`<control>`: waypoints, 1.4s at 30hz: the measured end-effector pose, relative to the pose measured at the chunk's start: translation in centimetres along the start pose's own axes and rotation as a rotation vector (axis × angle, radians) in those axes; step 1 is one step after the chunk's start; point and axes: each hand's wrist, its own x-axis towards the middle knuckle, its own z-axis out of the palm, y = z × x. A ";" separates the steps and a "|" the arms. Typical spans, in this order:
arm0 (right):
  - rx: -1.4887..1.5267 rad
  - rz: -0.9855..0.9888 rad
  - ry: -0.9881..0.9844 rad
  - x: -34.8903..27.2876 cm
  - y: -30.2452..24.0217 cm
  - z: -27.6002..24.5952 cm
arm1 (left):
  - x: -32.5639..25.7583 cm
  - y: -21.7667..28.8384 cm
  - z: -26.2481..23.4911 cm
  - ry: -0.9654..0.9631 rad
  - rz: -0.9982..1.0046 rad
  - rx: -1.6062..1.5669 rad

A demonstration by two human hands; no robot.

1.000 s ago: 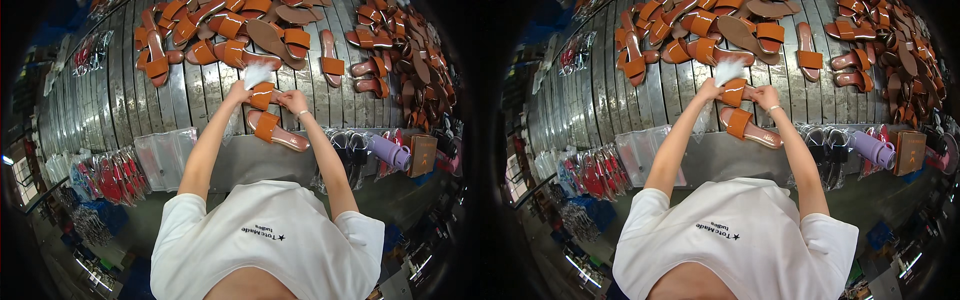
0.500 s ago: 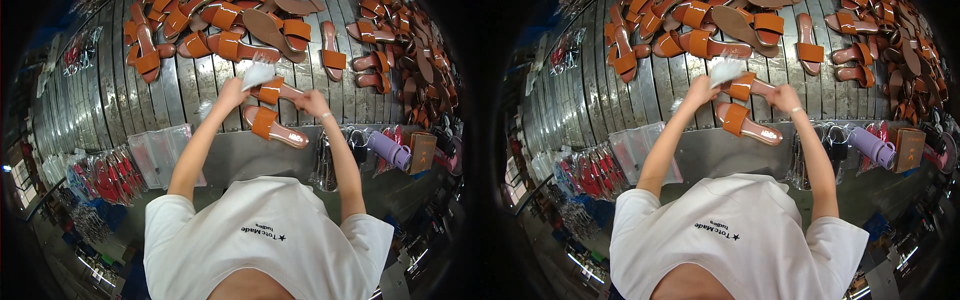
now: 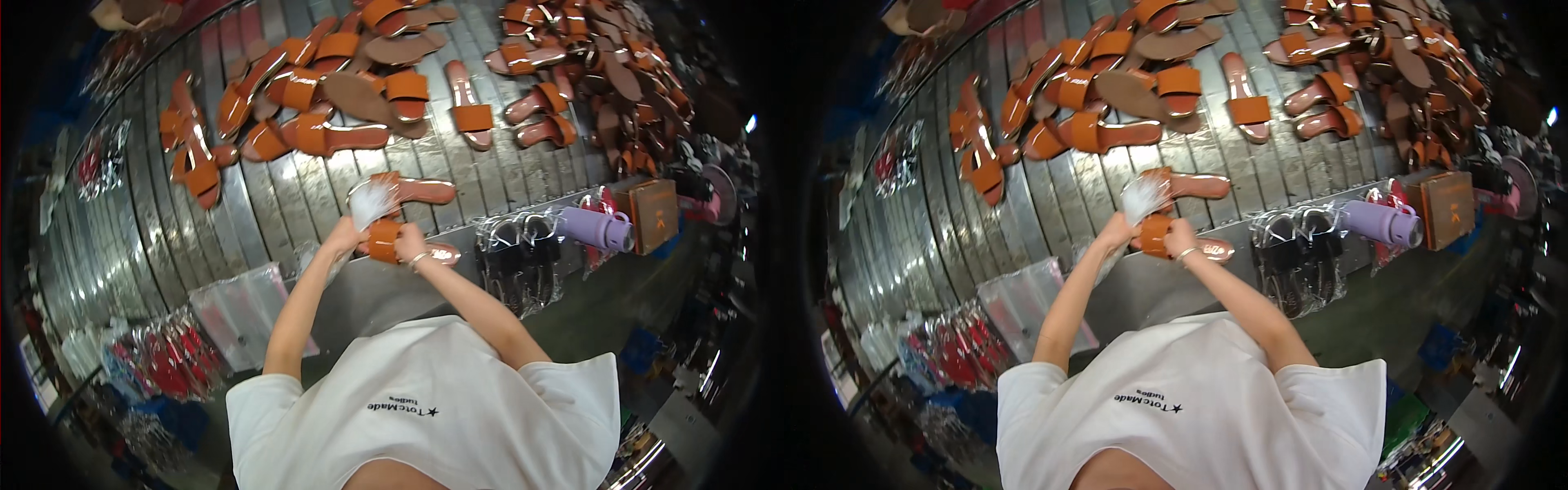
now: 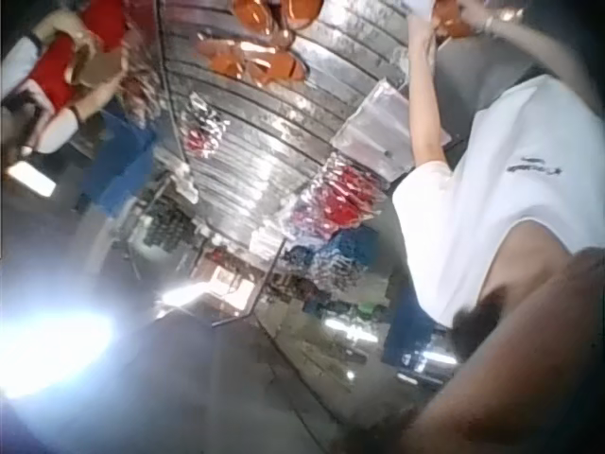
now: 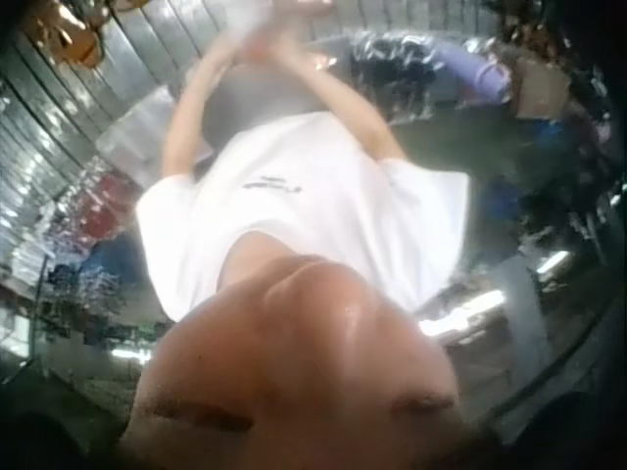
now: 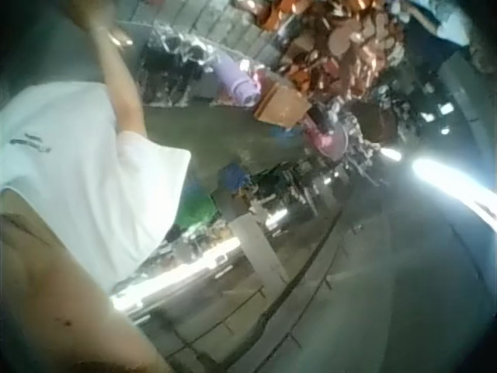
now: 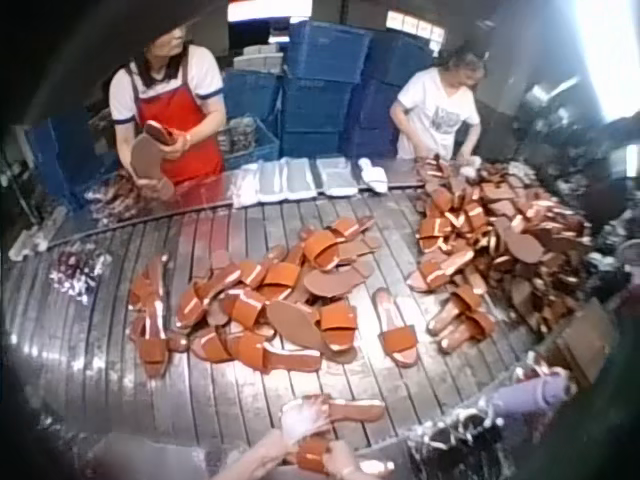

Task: The person cleans brown leather slippers on a metal slatted table using a white brush. They pick up each slipper, brush the upper and sole surfaces, and place them back on the table. The person also handles white and black slippers, placing them into clear plastic bags.

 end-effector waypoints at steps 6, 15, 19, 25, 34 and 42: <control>0.091 0.004 -0.034 -0.1 0.1 -0.4 | -0.5 1.2 0.4 -0.061 -0.065 -0.016; -0.108 -0.124 0.145 0.2 1.4 1.0 | -0.2 1.0 0.6 -0.036 -0.100 -0.012; 0.303 0.035 0.120 0.5 1.4 2.2 | 0.0 0.0 0.5 0.055 0.007 0.021; 0.775 -0.181 0.044 2.4 -10.1 -13.5 | -6.1 10.8 -0.1 0.418 0.222 -0.221; 1.374 0.269 0.832 19.3 -5.8 -24.2 | -6.9 20.7 -8.2 0.733 0.716 -0.229; -0.123 0.185 1.001 9.7 -3.0 -38.4 | -11.2 12.7 -6.7 0.750 0.380 -0.111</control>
